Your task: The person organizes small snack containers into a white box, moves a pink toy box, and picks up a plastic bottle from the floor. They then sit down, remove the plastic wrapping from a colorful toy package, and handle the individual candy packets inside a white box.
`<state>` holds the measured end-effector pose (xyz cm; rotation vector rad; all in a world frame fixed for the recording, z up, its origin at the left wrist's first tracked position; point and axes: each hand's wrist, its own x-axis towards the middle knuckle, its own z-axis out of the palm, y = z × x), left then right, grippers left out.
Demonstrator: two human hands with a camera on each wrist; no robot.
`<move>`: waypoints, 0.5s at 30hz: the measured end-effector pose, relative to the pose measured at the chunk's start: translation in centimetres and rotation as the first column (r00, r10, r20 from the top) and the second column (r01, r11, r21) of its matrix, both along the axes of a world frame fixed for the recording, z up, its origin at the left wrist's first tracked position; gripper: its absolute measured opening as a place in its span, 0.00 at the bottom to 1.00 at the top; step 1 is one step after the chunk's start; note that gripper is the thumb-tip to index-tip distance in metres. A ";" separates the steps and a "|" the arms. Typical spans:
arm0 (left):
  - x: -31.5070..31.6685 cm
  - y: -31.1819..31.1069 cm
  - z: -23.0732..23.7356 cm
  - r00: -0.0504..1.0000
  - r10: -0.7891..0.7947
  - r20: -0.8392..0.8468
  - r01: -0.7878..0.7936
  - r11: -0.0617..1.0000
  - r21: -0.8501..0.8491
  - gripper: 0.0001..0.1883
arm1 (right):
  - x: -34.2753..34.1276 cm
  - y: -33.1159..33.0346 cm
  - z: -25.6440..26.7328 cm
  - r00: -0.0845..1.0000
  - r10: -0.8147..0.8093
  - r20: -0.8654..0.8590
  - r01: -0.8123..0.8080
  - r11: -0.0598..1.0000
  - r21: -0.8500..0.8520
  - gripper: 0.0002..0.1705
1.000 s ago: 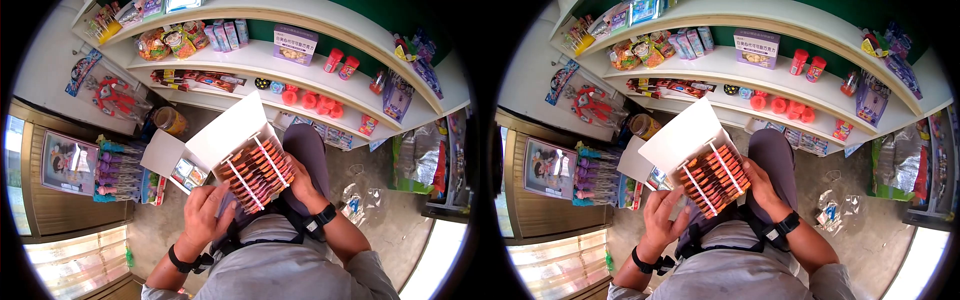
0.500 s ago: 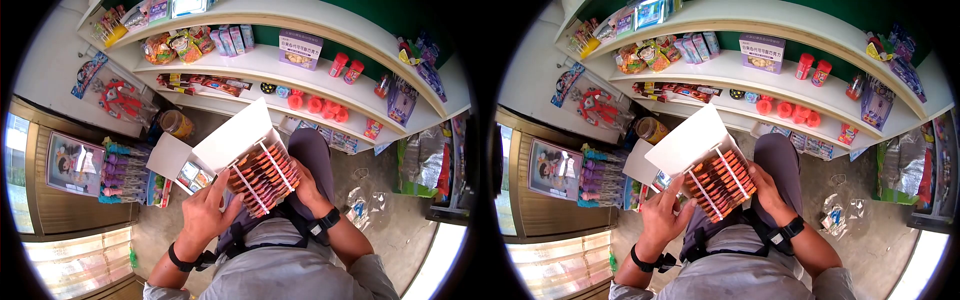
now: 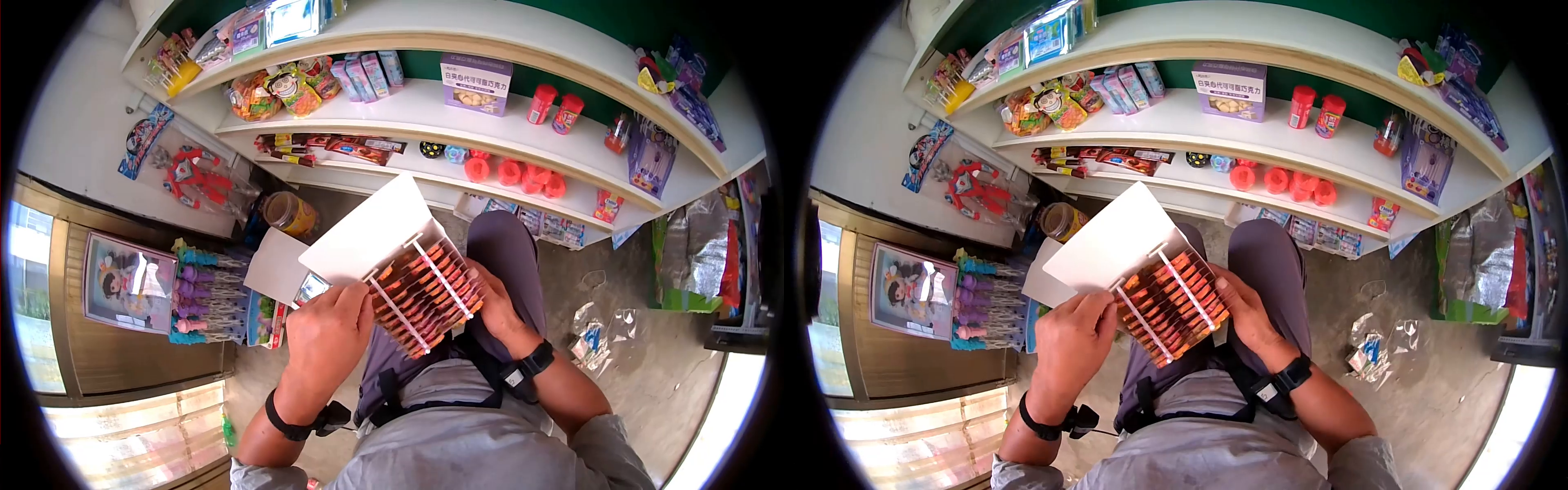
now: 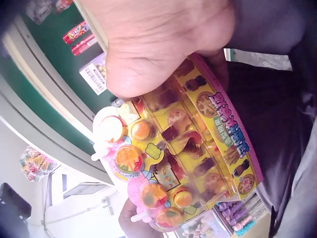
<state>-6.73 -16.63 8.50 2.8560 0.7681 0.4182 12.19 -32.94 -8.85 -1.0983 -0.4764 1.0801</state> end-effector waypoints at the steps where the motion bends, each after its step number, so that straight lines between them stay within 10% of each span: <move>1: 0.0 0.0 0.2 0.999 0.014 -0.031 -0.015 1.000 -0.008 0.03 | 0.0 0.0 0.0 1.000 -0.001 -0.006 0.002 1.000 0.009 0.41; 15: 0.2 1.2 0.1 0.915 0.057 -0.399 -0.024 0.996 0.087 0.07 | 0.0 -0.3 -1.6 0.997 -0.001 -0.077 0.003 0.999 0.036 0.33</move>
